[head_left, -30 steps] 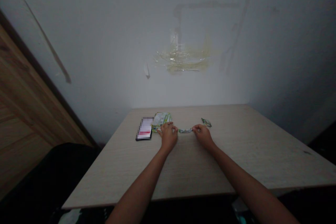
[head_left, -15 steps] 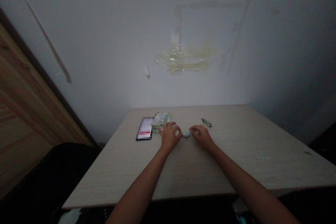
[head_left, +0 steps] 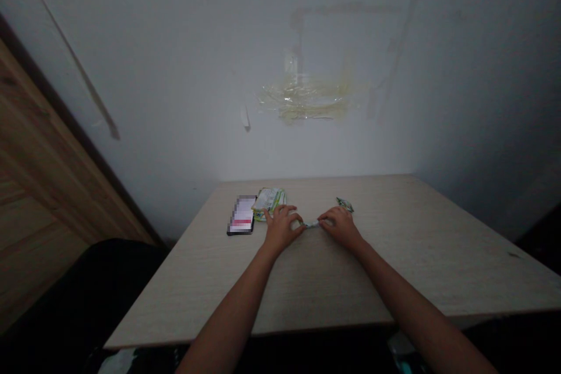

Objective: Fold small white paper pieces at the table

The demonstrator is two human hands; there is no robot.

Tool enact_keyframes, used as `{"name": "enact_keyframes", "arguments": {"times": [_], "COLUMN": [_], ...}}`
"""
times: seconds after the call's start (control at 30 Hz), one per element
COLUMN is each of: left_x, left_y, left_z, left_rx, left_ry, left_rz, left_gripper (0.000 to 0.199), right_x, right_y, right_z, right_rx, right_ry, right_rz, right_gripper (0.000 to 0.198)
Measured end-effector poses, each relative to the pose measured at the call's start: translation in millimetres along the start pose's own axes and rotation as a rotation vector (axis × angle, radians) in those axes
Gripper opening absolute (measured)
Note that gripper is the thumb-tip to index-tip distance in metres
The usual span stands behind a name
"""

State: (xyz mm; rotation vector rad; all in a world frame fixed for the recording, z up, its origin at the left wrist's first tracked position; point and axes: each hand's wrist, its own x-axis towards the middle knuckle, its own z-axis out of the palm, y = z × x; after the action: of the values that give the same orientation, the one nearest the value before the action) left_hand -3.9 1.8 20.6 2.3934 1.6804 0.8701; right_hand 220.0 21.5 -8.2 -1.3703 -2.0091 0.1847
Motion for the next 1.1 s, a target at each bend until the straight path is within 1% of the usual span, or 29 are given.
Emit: {"name": "enact_keyframes", "arguments": {"times": [0.13,0.33,0.5,0.7,0.9,1.1], "left_x": [1,2,3,4,5,6], "left_y": [0,3,3,1,2,4], "left_z": [3,11,14,19,21,20], "left_rx": [0.003,0.042,0.062,0.096,0.103,0.102], "left_ry": [-0.01,0.042,0.052,0.052,0.053,0.029], "left_rz": [-0.023,-0.037,-0.096,-0.133,-0.173,-0.202], "left_gripper": [0.017,0.019,0.022,0.024,0.025,0.026], "right_x": [0,1,3,2,3,5], "right_y": [0,-2,-4,-10,-14,-15], "right_z": [0,3,7,8,11,10], "right_rx": [-0.015,-0.032,-0.08,-0.136,-0.157,-0.15], "right_ry": [0.011,0.022,0.032,0.031,0.049,0.025], "right_rz": [0.019,0.051,0.117,0.172,0.212,0.253], "right_gripper": [0.025,0.03,0.034,0.038,0.038,0.037]}}
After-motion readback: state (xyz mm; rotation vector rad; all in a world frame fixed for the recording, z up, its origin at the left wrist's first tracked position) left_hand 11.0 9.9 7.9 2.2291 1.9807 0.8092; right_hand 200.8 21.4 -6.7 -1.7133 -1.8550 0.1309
